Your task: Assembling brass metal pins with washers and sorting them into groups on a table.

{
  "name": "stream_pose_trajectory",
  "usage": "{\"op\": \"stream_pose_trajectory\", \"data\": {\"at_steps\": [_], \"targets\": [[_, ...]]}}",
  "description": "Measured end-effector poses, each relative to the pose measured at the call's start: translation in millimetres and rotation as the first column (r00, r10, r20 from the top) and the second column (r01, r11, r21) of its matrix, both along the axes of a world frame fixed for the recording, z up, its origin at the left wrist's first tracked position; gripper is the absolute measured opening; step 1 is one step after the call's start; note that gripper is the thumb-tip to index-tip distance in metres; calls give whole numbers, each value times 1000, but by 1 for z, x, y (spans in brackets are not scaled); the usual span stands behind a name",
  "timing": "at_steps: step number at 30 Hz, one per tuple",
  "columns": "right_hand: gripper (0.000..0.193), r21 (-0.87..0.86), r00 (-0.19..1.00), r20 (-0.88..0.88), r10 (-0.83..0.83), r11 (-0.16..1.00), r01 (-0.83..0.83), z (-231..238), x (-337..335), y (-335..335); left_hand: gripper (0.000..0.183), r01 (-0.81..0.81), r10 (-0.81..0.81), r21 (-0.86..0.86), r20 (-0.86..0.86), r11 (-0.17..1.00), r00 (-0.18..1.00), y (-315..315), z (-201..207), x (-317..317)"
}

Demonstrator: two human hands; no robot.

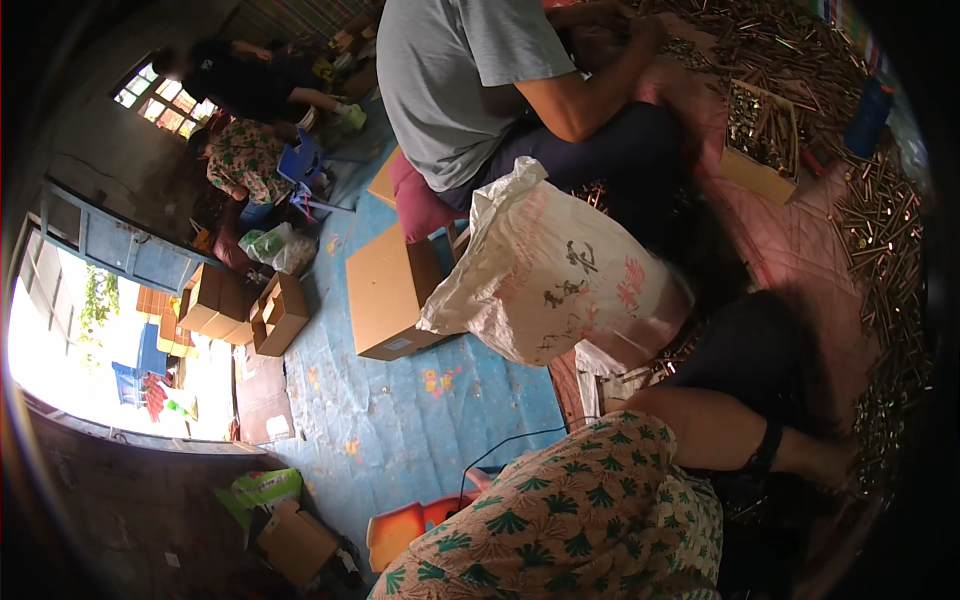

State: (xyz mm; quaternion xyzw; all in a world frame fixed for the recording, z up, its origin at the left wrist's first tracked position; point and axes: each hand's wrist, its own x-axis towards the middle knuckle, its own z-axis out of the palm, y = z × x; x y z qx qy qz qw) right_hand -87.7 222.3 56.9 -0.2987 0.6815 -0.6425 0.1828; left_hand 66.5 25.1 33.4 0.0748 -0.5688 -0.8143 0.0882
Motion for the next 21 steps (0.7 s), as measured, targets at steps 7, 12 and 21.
{"op": "stream_pose_trajectory", "data": {"at_steps": [7,12,21], "targets": [[32,6,997,76,28,1000,-29,-9,-10,3,13,-44,44,11,24,999,999,0,-8,-2],[32,2,990,133,44,999,-44,-15,-15,4,15,49,-48,-71,22,996,999,-5,-8,0],[32,-25,971,230,70,998,-66,-25,-14,5,25,49,-48,-85,9,995,999,1,-13,-1]]}}
